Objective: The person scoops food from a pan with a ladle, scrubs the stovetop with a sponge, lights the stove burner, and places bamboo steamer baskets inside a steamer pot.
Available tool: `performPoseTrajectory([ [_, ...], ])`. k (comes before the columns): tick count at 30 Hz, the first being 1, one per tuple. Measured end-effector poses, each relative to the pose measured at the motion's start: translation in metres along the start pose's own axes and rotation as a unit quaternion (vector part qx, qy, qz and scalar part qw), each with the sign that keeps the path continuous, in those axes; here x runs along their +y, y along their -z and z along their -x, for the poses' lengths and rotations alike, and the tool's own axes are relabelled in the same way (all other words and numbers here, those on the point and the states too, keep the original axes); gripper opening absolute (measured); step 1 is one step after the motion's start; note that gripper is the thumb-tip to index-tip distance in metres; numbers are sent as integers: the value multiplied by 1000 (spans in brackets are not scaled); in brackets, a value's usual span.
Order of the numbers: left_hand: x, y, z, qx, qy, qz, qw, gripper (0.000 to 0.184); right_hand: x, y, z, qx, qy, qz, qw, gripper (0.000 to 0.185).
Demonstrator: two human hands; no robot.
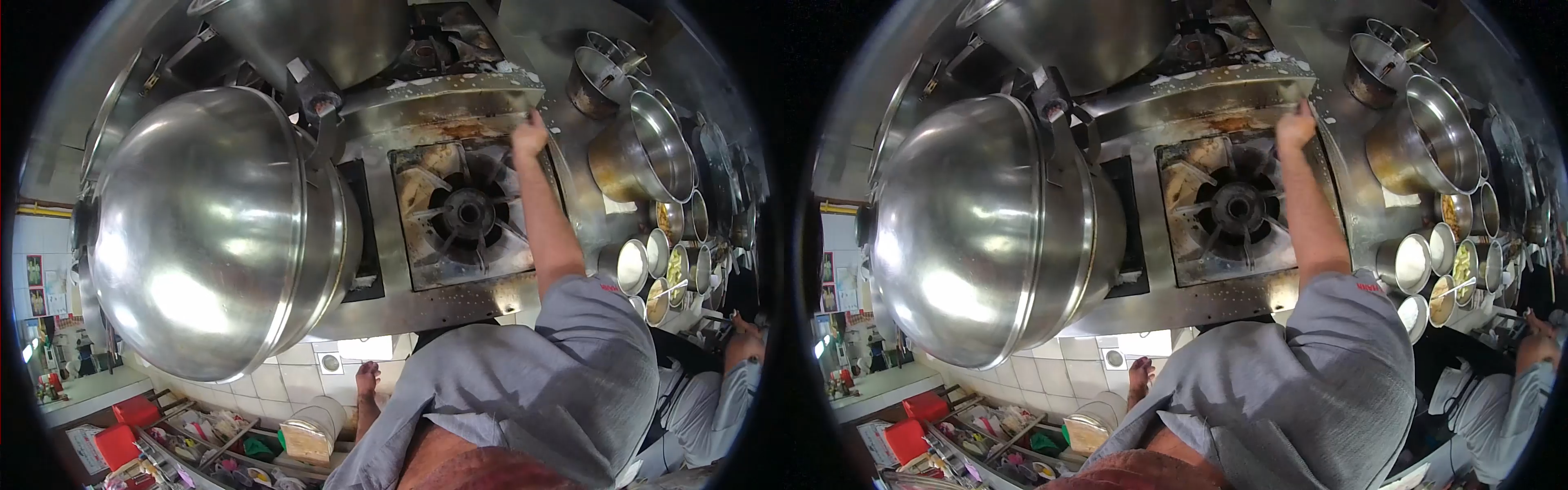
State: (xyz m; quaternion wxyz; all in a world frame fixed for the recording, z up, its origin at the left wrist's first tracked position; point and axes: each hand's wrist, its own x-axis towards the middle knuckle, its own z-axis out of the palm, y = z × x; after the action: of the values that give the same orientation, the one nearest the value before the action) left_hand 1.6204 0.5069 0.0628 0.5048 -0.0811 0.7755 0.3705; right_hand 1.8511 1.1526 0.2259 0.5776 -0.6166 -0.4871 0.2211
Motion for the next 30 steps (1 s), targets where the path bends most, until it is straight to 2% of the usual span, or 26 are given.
performPoseTrajectory([
  [1, -3, 5, -3, -5, -2, -7, 1000, 30, 25, -11, -25, 126, -66, -8, 990, 33],
  [2, -7, 12, -6, -9, -4, -15, 1000, 31, 24, -22, -25, 126, -69, -8, 990, 33],
  [4, -4, 18, -3, 8, -4, -5, 1000, 31, -7, -55, -19, 54, -193, -170, 965, 49],
  [5, -2, 18, -3, 24, -1, 2, 1000, 32, -78, -69, 20, 114, -280, -166, 939, 50],
  [6, -1, 16, -6, 21, -3, -1, 1000, 32, -58, -102, 38, 72, -165, -43, 983, 73],
  [7, -2, 18, -6, 17, 6, -9, 1000, 33, -54, -142, 65, 29, -218, 9, 975, 87],
  [8, -2, 22, -6, 13, 15, -18, 1000, 33, -45, -163, 91, -77, -204, -78, 973, 94],
  [10, 6, 24, 3, 14, 8, -44, 999, 34, -77, -135, 99, -76, -195, -139, 968, 92],
  [12, 3, 33, 9, 32, -14, 0, 999, 32, -35, -124, 44, 51, -171, -56, 982, 88],
  [13, 2, 41, 14, 37, -14, 0, 999, 32, -61, -84, 33, 28, -242, -229, 943, 85],
  [15, -1, 44, 17, 61, -18, 59, 996, 28, -89, -69, 28, -2, -298, -396, 869, 82],
  [17, -14, 40, 27, 64, -10, 84, 994, 26, -50, -103, 47, 9, -141, -216, 966, 90],
  [18, -14, 34, 24, 33, -15, 52, 998, 25, -77, -116, 79, -19, -192, -211, 958, 93],
  [20, -14, 39, 22, -19, -19, -23, 999, 23, -62, -131, 92, -101, -206, -167, 959, 97],
  [21, -12, 43, 19, -22, -73, -139, 987, 24, -62, -129, 76, -52, -226, -63, 971, 93],
  [22, -13, 45, 18, -18, -71, -143, 987, 24, -57, -113, 51, 22, -179, -60, 982, 84],
  [23, -19, 47, 6, 22, -67, -61, 996, 27, -60, -91, 30, 68, -138, -196, 969, 74],
  [24, -20, 48, -4, 62, -67, 25, 996, 29, -72, -88, 25, 64, -138, -202, 967, 74],
  [25, -6, 44, 10, 43, -28, 75, 996, 34, -82, -85, 19, 40, -192, -273, 942, 72],
  [26, 4, 37, 19, 55, -30, 67, 996, 35, -81, -102, 35, 21, -155, -195, 968, 75],
  [28, -2, 39, 3, -3, -4, 14, 1000, 34, -80, -134, 67, 1, -77, -31, 997, 85],
  [29, -6, 38, -7, -4, -8, 12, 1000, 34, -68, -161, 97, -61, 4, -16, 998, 90],
  [30, -5, 40, -10, -43, -92, -115, 988, 35, -100, -139, 104, -171, -87, 3, 981, 94],
])
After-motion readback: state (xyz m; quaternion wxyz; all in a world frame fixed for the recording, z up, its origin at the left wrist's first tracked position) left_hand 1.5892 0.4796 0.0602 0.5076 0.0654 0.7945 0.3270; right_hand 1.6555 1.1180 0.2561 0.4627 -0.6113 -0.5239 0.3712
